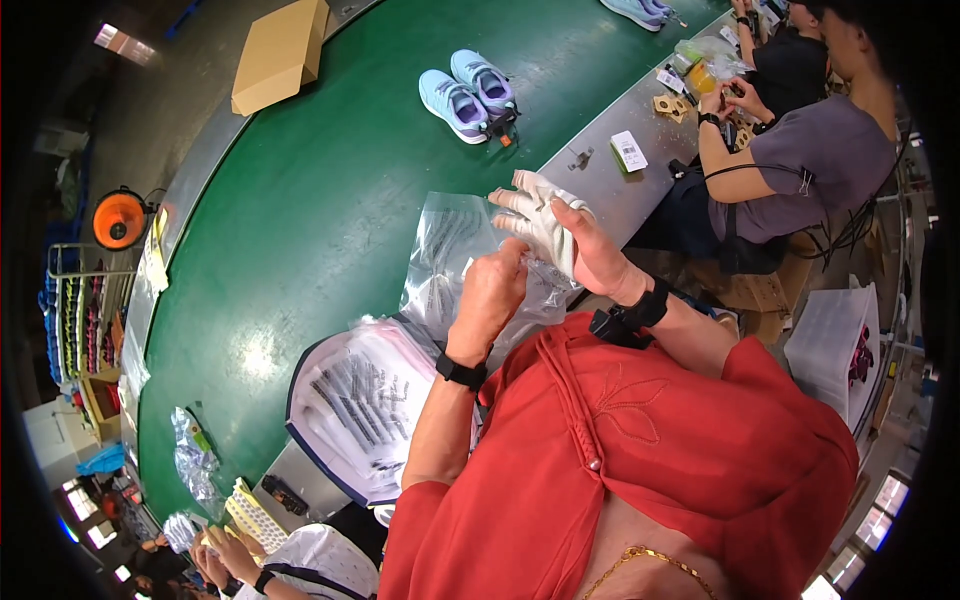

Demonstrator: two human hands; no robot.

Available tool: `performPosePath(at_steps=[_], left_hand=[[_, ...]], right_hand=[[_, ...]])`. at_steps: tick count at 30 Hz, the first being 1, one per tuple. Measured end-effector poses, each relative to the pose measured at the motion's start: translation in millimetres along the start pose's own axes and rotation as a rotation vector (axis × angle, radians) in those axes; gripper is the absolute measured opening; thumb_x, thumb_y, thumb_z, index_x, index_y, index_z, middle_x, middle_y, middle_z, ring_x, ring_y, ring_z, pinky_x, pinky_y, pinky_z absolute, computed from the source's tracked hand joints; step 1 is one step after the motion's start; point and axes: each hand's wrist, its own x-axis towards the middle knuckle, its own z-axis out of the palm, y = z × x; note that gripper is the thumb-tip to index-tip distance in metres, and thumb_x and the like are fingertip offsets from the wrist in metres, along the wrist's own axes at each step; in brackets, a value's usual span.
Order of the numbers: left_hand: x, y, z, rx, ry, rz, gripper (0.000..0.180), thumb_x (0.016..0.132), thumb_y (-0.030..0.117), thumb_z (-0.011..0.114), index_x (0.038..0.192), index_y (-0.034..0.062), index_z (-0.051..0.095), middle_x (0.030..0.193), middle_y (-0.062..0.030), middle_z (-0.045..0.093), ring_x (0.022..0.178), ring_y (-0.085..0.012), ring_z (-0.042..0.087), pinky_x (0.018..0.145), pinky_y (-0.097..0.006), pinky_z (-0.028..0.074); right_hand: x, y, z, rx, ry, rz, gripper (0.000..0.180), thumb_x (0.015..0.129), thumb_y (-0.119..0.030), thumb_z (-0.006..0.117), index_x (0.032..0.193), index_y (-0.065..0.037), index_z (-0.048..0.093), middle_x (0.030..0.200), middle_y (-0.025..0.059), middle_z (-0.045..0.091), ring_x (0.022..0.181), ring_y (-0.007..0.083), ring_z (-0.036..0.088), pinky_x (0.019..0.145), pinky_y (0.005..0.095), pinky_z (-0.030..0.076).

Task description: Placing finished shoes into plastic bags on an industrial assembly line.

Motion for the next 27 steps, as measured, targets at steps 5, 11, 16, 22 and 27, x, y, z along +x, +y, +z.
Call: performPosePath(at_steps=[5, 11, 16, 22, 27], left_hand=[[3, -5, 11, 0.115, -0.014, 0.05, 0.011, 0.078, 0.003, 0.052, 0.087, 0.0025, 0.047, 0.063, -0.0217, 0.058, 0.062, -0.0405, 0.058, 0.054, -0.048, 0.046], [3, -9, 24, 0.141, 0.047, 0.013, 0.011, 0.077, 0.004, 0.053, 0.087, 0.0018, 0.047, 0.063, -0.0225, 0.058, 0.061, -0.0411, 0.058, 0.054, -0.049, 0.046], [-3, -37, 15, 0.16, 0.123, -0.122, 0.012, 0.077, 0.005, 0.054, 0.086, 0.0006, 0.048, 0.065, -0.0236, 0.059, 0.062, -0.0413, 0.059, 0.055, -0.049, 0.046], [-3, -39, 7, 0.166, 0.167, -0.148, 0.014, 0.077, 0.004, 0.055, 0.089, 0.0001, 0.051, 0.069, -0.0244, 0.059, 0.066, -0.0411, 0.059, 0.057, -0.048, 0.046], [-4, -37, 5, 0.142, 0.194, -0.209, 0.012, 0.076, 0.002, 0.056, 0.087, -0.0004, 0.053, 0.07, -0.0239, 0.059, 0.067, -0.0415, 0.059, 0.058, -0.047, 0.046]], right_hand=[[-1, 1, 1, -0.054, 0.0, -0.018, 0.08, 0.09, -0.046, 0.049, 0.143, 0.001, 0.01, 0.142, 0.0208, 0.029, 0.129, 0.0332, 0.034, 0.101, 0.0393, 0.035], [-4, 5, -7, -0.158, 0.084, 0.065, 0.064, 0.093, -0.026, 0.052, 0.14, 0.004, 0.019, 0.136, 0.0163, 0.039, 0.123, 0.0246, 0.042, 0.101, 0.0334, 0.035], [-17, -12, 2, -0.08, 0.054, 0.155, 0.05, 0.094, -0.019, 0.05, 0.136, 0.002, 0.031, 0.129, 0.0116, 0.048, 0.117, 0.0169, 0.046, 0.099, 0.0289, 0.036], [-37, -24, -22, -0.171, 0.022, 0.285, 0.037, 0.095, -0.014, 0.046, 0.128, 0.001, 0.044, 0.124, 0.0081, 0.053, 0.113, 0.0145, 0.051, 0.098, 0.0278, 0.039], [-52, -31, -38, -0.143, 0.124, 0.333, 0.034, 0.096, -0.013, 0.044, 0.125, 0.004, 0.046, 0.121, 0.0072, 0.055, 0.107, 0.0149, 0.055, 0.095, 0.0278, 0.042]])
